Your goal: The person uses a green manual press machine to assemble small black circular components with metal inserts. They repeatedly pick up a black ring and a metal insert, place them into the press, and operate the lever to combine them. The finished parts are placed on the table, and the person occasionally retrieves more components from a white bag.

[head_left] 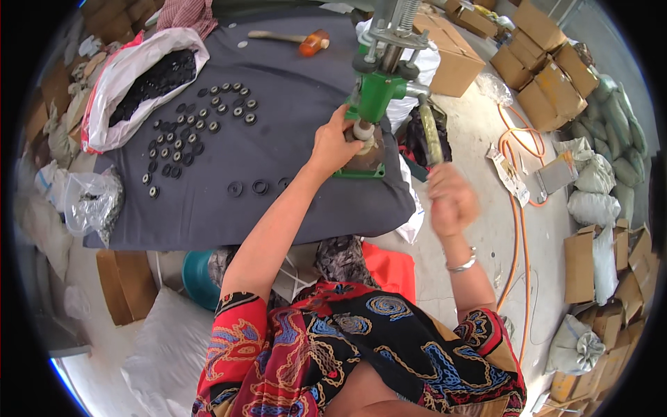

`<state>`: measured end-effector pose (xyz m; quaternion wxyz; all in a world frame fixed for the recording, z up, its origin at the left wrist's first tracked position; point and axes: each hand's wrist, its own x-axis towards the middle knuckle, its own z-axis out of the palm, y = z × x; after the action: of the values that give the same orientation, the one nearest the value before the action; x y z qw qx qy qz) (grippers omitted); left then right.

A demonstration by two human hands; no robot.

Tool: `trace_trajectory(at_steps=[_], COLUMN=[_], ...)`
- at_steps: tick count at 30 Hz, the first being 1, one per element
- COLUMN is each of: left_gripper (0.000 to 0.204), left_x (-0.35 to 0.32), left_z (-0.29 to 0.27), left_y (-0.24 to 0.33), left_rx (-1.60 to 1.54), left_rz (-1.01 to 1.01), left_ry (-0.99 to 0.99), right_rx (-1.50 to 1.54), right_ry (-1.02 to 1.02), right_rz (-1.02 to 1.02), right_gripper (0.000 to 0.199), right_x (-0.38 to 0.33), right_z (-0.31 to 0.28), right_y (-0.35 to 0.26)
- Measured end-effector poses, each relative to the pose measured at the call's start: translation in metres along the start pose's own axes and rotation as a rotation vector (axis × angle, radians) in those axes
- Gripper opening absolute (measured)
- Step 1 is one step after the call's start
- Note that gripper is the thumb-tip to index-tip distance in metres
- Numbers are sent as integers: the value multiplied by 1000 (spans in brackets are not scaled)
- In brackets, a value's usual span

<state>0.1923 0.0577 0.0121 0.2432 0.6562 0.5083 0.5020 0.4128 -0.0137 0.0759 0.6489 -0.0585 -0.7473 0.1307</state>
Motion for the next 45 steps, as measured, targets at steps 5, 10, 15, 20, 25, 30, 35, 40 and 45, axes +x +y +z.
trace_trajectory(at_steps=[5, 10, 15, 20, 25, 30, 35, 40, 45], left_gripper=[84, 59, 29, 25, 22, 20, 13, 25, 27], left_x=[2, -25, -82, -156, -162, -138, -141, -136, -135], left_z=[-1, -58, -204, -322, -320, -281, -263, -260, -276], left_y=[11, 7, -37, -94, -90, -91, -87, -63, -73], left_rx=[-18, 178, 511, 901, 1097, 1179, 1124, 1122, 1098], left_rz=[-24, 119, -7, -316, -87, -93, -205, -294, -341], left_ry=[8, 217, 678, 779, 578, 365, 359, 295, 154], right_rx=[-153, -25, 160, 229, 216, 211, 211, 214, 257], right_ry=[-72, 37, 205, 201, 257, 238, 236, 275, 208], right_rz=[-35, 176, 429, 560, 603, 615, 654, 621, 608], right_gripper=[5, 12, 24, 26, 26, 23, 23, 24, 24], right_x=[-5, 29, 125, 188, 201, 199, 201, 202, 199], right_z=[-6, -9, -13, -32, -25, -28, -37, -39, -39], right_y=[-1, -14, 0, 37, 51, 55, 56, 61, 69])
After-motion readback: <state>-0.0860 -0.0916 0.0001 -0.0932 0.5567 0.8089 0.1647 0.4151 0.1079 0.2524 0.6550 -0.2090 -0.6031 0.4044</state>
